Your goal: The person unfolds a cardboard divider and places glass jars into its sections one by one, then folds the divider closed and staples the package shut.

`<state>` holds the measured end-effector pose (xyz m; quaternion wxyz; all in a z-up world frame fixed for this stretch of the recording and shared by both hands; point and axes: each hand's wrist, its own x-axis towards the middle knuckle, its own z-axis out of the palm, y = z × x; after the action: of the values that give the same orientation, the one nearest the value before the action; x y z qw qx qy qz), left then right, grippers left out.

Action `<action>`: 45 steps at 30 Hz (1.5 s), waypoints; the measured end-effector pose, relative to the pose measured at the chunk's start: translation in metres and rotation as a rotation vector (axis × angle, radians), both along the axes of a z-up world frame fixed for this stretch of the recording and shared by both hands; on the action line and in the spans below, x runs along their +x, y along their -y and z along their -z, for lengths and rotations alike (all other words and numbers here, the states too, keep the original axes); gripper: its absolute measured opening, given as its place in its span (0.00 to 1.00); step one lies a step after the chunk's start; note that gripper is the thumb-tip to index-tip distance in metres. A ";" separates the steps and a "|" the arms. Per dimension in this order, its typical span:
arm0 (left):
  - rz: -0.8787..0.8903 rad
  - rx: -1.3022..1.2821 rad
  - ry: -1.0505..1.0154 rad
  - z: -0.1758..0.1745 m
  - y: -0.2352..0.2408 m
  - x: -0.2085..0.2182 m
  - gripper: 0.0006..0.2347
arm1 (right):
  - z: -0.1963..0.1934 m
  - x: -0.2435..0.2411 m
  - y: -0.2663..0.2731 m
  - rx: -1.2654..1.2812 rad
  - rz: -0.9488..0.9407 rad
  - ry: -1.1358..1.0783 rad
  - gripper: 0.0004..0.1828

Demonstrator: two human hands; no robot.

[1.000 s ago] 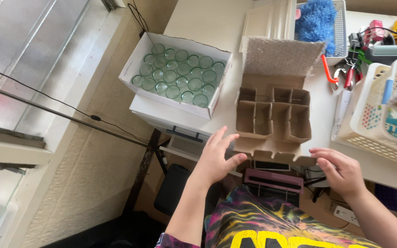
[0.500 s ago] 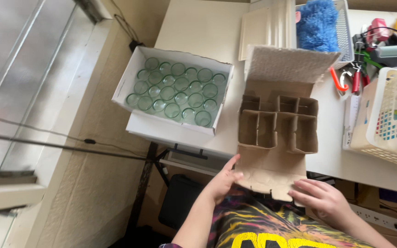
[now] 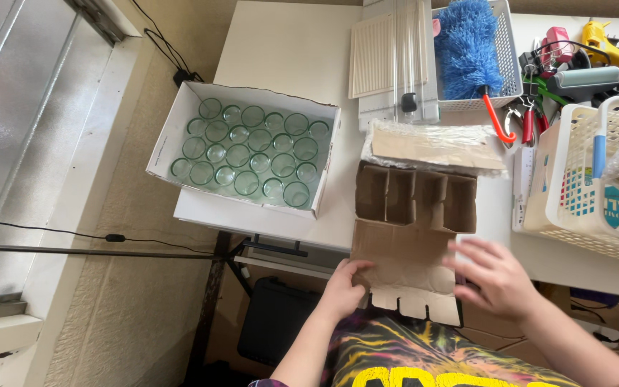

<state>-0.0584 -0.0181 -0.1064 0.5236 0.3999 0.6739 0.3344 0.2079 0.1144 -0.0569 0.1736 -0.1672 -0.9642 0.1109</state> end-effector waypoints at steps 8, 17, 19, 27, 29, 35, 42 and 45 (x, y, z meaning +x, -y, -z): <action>0.137 -0.180 -0.112 -0.036 0.001 -0.015 0.18 | -0.029 -0.066 -0.080 0.414 0.206 0.022 0.41; 0.036 0.068 -0.732 0.017 0.027 0.037 0.29 | -0.043 -0.105 -0.125 -0.331 0.507 0.552 0.43; 0.169 -0.093 -0.648 -0.031 0.018 0.044 0.37 | -0.036 -0.109 -0.122 -0.315 0.486 0.606 0.41; 0.211 0.110 -1.031 0.091 0.015 0.072 0.51 | -0.028 -0.107 -0.121 -0.298 0.465 0.633 0.37; 0.048 0.294 -1.154 0.143 0.006 0.075 0.52 | -0.024 -0.108 -0.124 -0.310 0.469 0.625 0.38; -0.281 0.615 -0.952 0.134 -0.008 0.069 0.31 | -0.025 -0.109 -0.123 -0.281 0.457 0.640 0.37; -0.290 0.291 -0.368 0.020 -0.007 0.031 0.18 | 0.003 -0.102 -0.143 -0.177 0.395 0.399 0.32; -0.433 0.217 -0.170 0.004 -0.017 0.020 0.16 | 0.015 -0.099 -0.152 -0.083 0.367 0.261 0.26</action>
<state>-0.0386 -0.0011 -0.1109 0.3354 0.3268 0.7456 0.4742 0.1091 0.2662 -0.0715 0.0578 -0.3599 -0.9264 0.0944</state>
